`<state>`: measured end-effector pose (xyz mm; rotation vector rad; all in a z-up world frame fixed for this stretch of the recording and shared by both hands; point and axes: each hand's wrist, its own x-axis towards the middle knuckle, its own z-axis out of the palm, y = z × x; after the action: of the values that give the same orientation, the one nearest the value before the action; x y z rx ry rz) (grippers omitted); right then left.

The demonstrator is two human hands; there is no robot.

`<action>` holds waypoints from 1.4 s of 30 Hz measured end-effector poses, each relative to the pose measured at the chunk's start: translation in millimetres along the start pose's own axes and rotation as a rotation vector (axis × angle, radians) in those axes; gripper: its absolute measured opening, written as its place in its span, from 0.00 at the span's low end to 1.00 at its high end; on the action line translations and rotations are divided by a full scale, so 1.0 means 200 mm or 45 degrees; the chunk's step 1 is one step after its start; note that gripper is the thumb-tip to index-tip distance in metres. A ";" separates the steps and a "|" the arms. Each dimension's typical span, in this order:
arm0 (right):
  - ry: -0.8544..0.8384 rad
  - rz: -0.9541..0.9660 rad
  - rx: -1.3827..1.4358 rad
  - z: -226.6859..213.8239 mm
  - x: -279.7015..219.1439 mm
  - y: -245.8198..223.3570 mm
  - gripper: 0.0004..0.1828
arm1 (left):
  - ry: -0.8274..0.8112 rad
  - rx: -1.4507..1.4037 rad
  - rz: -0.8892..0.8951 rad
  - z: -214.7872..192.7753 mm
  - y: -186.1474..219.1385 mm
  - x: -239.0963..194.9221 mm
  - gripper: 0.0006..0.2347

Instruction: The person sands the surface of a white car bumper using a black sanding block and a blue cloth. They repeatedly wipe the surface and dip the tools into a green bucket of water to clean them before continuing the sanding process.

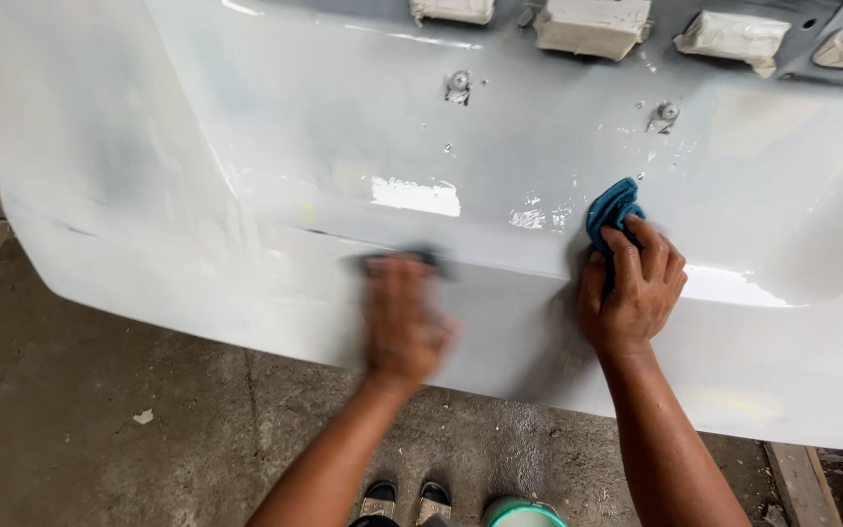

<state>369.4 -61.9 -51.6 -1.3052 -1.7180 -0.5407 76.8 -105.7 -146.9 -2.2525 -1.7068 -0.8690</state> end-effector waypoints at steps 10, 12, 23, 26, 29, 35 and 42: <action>-0.023 -0.002 -0.069 0.05 -0.04 0.05 0.12 | 0.469 0.060 -0.354 0.00 -0.50 0.00 0.36; -0.023 -0.006 -0.057 0.05 -0.05 0.06 0.11 | 0.595 0.117 -0.518 -0.03 -0.59 -0.01 0.36; -0.024 0.144 0.073 0.22 -0.05 -0.20 0.12 | 0.368 -0.004 -0.527 -0.31 -0.77 0.07 0.39; -0.100 0.012 0.081 0.28 0.05 -0.51 0.12 | 0.510 -0.002 -0.498 -0.35 -0.76 0.07 0.39; -0.168 -0.099 0.150 0.30 0.16 -0.83 0.16 | -0.203 0.067 0.162 -0.36 -0.74 0.00 0.39; -0.247 -0.227 0.178 0.45 0.27 -1.25 0.16 | 0.039 0.082 -0.062 -0.46 -1.26 0.10 0.37; -0.183 -0.212 0.040 0.55 0.25 -1.46 0.15 | -0.162 0.128 0.550 -0.33 -1.18 -0.08 0.38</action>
<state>55.8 -52.4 -17.3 -1.2104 -1.9587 -0.5222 -166.7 -73.2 -148.9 -2.5092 -1.1970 -0.5415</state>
